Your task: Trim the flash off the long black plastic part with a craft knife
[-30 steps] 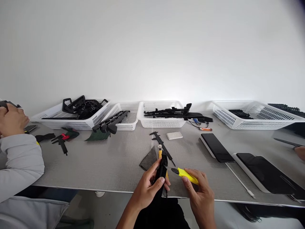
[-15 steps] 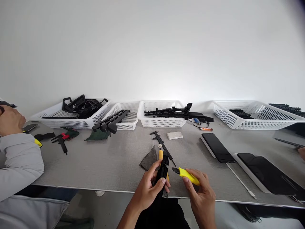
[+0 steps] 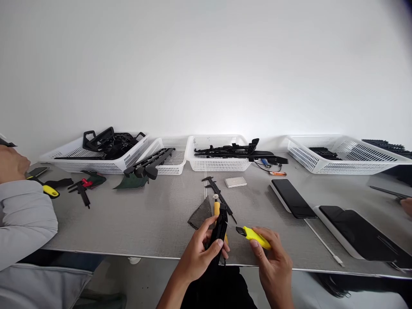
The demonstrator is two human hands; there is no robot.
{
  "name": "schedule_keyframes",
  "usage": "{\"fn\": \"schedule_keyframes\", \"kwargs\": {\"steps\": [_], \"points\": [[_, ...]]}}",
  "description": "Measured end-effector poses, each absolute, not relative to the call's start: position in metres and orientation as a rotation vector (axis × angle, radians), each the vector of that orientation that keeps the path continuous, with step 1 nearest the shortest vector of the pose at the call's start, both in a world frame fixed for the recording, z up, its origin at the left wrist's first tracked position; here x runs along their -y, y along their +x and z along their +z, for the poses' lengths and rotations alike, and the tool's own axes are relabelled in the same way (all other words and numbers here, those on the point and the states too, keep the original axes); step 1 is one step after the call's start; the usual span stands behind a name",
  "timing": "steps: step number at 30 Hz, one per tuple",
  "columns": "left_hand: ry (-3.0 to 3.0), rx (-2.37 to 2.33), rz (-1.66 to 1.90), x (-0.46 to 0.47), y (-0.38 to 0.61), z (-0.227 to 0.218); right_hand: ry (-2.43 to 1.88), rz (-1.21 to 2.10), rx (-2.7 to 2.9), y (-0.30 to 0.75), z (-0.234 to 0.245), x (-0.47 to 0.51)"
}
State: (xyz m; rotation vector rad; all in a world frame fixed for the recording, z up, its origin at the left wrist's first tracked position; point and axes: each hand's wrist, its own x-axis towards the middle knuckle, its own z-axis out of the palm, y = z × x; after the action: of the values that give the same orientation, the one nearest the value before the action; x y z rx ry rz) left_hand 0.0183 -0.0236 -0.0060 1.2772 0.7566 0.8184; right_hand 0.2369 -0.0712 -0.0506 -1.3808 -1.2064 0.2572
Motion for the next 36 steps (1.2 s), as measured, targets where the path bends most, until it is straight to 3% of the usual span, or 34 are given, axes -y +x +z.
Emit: {"fn": "schedule_keyframes", "kwargs": {"steps": [10, 36], "points": [[1.393, -0.806, 0.776, 0.024, 0.02, 0.002, -1.326, 0.13, 1.34, 0.228, -0.041, 0.066], [1.411, -0.84, 0.783, 0.025, 0.02, 0.004, -1.409, 0.209, 1.222, 0.23, -0.041, 0.071]]}}
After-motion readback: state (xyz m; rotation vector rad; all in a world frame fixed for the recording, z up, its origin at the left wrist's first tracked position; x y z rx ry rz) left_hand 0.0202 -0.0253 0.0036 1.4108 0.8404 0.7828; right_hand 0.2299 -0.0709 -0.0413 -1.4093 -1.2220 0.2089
